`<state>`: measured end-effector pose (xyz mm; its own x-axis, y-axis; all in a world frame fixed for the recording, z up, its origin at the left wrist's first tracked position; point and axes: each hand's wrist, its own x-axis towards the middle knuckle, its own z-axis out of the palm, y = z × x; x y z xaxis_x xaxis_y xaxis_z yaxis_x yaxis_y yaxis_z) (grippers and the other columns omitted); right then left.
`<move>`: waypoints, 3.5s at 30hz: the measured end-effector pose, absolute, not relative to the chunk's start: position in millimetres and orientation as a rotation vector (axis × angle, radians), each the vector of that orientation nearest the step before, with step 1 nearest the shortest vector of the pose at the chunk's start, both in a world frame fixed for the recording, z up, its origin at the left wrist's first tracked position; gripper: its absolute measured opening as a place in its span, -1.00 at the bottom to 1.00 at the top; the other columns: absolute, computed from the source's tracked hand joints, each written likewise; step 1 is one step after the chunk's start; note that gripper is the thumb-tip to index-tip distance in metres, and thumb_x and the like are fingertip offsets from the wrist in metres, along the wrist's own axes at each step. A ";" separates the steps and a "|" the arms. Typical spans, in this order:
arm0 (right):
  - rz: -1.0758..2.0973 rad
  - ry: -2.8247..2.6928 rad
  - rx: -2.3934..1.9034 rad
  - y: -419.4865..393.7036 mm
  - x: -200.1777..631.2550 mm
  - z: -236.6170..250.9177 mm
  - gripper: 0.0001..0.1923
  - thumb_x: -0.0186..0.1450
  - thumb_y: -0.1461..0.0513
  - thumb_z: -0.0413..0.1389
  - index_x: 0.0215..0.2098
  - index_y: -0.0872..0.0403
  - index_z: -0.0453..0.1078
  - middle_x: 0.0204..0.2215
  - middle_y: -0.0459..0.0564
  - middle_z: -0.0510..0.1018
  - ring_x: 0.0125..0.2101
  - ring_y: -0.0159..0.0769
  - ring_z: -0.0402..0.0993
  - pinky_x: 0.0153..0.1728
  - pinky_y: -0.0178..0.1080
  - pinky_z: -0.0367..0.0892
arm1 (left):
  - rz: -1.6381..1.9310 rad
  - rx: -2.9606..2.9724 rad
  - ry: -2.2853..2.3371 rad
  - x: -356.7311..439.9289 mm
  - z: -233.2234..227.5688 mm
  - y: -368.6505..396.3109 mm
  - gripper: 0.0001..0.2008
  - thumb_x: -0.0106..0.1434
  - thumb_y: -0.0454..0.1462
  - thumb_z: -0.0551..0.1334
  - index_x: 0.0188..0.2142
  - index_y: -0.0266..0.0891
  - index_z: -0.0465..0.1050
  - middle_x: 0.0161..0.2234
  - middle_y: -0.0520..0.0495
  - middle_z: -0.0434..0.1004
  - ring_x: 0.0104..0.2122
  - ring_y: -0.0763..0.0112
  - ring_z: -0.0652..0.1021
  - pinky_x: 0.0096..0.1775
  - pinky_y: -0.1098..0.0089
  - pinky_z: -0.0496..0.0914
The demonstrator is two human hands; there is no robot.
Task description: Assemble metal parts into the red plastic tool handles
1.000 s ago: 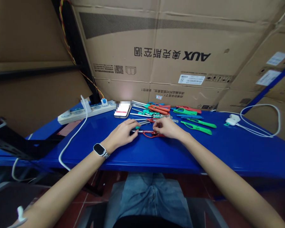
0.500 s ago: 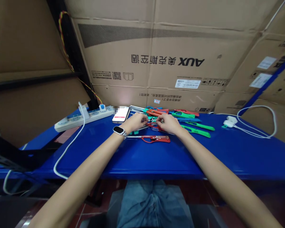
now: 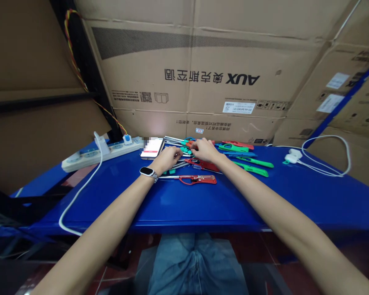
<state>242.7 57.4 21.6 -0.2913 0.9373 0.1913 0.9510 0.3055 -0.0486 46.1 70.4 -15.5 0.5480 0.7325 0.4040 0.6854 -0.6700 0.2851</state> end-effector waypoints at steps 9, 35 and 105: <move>-0.186 -2.462 -1.873 85.8 215.4 28.8 -0.74 0.21 0.25 0.15 -0.18 0.12 0.59 -0.13 0.21 0.63 -0.04 0.00 0.46 -0.03 -0.11 0.20 | 0.814 2.527 1.293 32.5 -13.8 70.3 -0.80 0.18 -0.43 0.16 -0.30 -0.26 0.57 -0.31 -0.11 0.65 -0.30 0.27 0.59 -0.19 0.35 0.44; -0.139 -2.613 -1.827 89.4 247.0 38.0 -0.77 0.25 0.24 0.15 -0.19 -0.01 0.62 -0.10 0.06 0.65 0.00 -0.07 0.48 0.01 -0.13 0.18 | 0.852 2.477 1.324 33.3 -16.3 73.1 -0.78 0.12 -0.45 0.14 -0.33 -0.26 0.55 -0.37 -0.11 0.63 -0.37 0.29 0.57 -0.26 0.37 0.44; 0.253 -2.416 -1.145 -31.2 263.9 -24.1 -0.87 0.41 0.29 0.01 -0.17 0.08 0.40 -0.20 0.05 0.41 -0.18 -0.23 0.41 -0.08 -0.15 0.34 | 0.567 2.701 0.865 33.2 -10.4 4.4 -0.85 0.33 -0.38 0.20 -0.22 -0.24 0.57 -0.25 -0.10 0.56 -0.23 0.29 0.49 -0.16 0.33 0.35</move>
